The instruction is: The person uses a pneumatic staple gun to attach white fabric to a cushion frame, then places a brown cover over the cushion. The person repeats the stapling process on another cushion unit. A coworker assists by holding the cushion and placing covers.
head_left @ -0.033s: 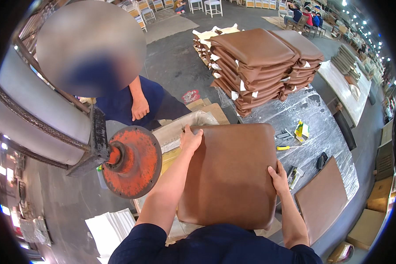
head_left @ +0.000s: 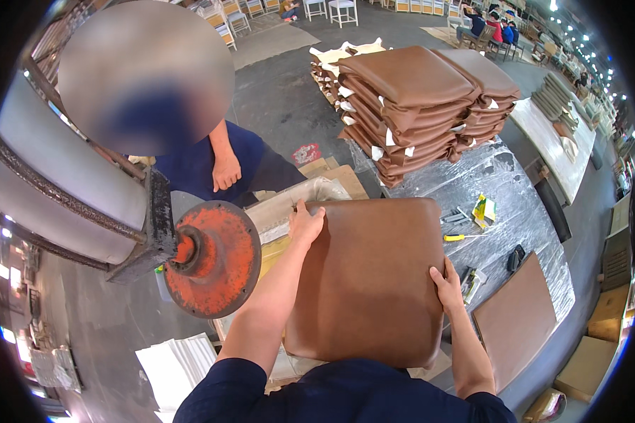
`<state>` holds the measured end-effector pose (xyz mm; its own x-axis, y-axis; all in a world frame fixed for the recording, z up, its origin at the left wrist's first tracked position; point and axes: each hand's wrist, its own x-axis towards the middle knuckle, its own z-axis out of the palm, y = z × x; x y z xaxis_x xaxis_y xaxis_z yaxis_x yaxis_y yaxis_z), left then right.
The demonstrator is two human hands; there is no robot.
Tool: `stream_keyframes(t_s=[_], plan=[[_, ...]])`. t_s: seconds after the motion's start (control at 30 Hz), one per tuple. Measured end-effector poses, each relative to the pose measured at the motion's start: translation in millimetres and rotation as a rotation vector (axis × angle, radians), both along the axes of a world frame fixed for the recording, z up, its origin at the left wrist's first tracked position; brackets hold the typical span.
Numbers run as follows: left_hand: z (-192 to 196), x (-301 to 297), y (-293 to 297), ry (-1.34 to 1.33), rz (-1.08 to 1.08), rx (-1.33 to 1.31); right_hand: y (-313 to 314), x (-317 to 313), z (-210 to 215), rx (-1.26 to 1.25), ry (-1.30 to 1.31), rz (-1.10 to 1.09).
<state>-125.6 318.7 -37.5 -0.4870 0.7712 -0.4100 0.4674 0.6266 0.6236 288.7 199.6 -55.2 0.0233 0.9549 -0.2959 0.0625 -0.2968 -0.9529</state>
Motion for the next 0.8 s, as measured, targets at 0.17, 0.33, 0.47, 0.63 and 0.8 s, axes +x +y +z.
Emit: stream_keyframes(t_s=[0.17,0.33,0.47,0.63,0.8], plan=[[7.3,31.9,2.9,0.089,-0.12,-0.023,-3.0,16.0,-5.1,0.027,-0.047,-0.069],[-1.0,-3.5,-0.7,0.024,0.0,0.086,5.6,-8.2,5.5,0.018,0.005,-0.04],[6.0,22.0,1.3,0.11,-0.092,0.037,2.2,2.5,3.3,0.057,-0.031,-0.079],[3.6,16.5,-1.5,0.086,-0.021,0.066,-0.2,-3.2,5.8,0.007,-0.021,-0.073],[-14.9,5.9,0.8,-0.02,0.008,0.226,2.8,-2.8,6.8,0.049,0.008,-0.058]])
